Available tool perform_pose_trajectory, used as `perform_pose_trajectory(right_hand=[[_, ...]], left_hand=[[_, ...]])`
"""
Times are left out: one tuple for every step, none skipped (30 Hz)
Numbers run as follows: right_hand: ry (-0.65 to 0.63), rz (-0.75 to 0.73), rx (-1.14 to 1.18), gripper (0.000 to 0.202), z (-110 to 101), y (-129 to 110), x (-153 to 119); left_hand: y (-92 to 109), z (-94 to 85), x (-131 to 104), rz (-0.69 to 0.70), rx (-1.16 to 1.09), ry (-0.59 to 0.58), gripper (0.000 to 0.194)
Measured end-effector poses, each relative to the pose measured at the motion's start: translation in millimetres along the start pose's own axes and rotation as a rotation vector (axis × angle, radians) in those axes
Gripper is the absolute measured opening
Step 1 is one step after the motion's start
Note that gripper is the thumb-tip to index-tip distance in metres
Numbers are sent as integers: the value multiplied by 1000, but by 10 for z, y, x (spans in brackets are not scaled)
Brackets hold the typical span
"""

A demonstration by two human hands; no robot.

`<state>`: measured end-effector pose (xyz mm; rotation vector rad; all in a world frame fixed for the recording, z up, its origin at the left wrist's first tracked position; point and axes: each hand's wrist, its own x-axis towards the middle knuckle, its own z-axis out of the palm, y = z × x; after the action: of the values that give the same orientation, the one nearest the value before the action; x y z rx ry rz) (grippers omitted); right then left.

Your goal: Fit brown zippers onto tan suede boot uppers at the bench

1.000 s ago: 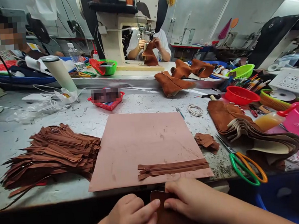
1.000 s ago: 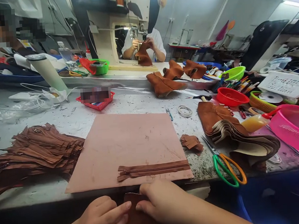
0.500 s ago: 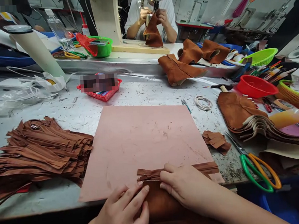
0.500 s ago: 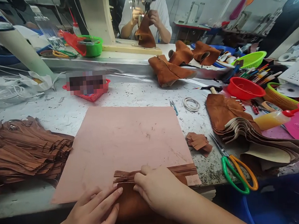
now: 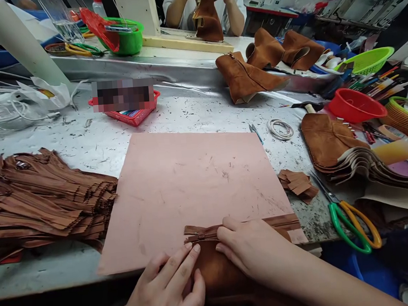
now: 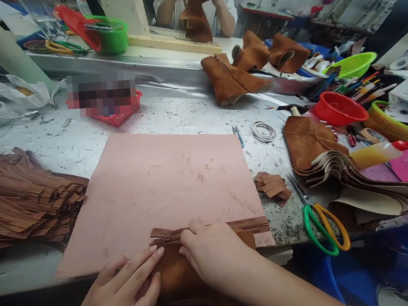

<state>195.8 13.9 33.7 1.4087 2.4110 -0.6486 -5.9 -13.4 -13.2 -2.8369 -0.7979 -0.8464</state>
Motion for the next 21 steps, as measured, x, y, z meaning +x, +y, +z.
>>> perform_pose_trajectory(right_hand=[[-3, 0, -3, 19, -4, -1, 3], [-6, 2, -4, 19, -9, -2, 4], [-8, 5, -4, 19, -12, -3, 4], [-9, 7, -3, 19, -14, -3, 4], [-10, 11, -2, 18, -15, -4, 2], [-11, 15, -2, 18, -14, -5, 1], [-11, 17, -3, 18, -10, -7, -1], [-8, 19, -2, 17, -6, -10, -2], [-2, 18, -2, 17, -1, -12, -3], [6, 14, -1, 17, 3, -14, -5], [16, 10, 1, 17, 4, -14, -7], [21, 7, 3, 17, 3, -13, -10], [21, 7, 7, 17, -1, -7, -16], [20, 9, 15, 17, -6, 1, -25], [18, 13, 27, 18, -12, 14, -36], [19, 22, 44, 18, -17, 30, -48], [24, 29, 64, 19, -20, 49, -62], [34, 37, 86, 20, -20, 67, -74], [48, 43, 107, 20, -17, 85, -85], [59, 48, 124, 21, -12, 100, -93], [67, 54, 137, 21, -6, 111, -98]], left_hand=[[1, -4, -4, -3, 1, -9, 21], [3, -6, -7, -4, 0, -15, 21], [4, -6, -11, -7, 0, -18, 21], [5, -5, -13, -10, 1, -18, 20], [5, -1, -15, -14, 1, -21, 20], [4, 3, -16, -17, 1, -25, 19], [3, 8, -16, -20, -2, -27, 18], [1, 12, -14, -23, -6, -30, 17], [-2, 15, -11, -26, -10, -35, 17], [-5, 17, -8, -26, -12, -41, 16], [-8, 17, -4, -26, -14, -44, 16], [-11, 16, -1, -27, -17, -47, 18], [-13, 14, -1, -29, -20, -54, 21], [-14, 10, -3, -31, -22, -57, 25], [-15, 5, -7, -35, -23, -65, 29], [-14, -2, -13, -42, -17, -72, 31], [-14, -8, -20, -52, -6, -82, 31], [-14, -14, -25, -60, 9, -93, 29], [-15, -19, -26, -65, 19, -100, 27], [-16, -21, -21, -72, 20, -103, 26], [-18, -21, -10, -81, 13, -103, 25]])
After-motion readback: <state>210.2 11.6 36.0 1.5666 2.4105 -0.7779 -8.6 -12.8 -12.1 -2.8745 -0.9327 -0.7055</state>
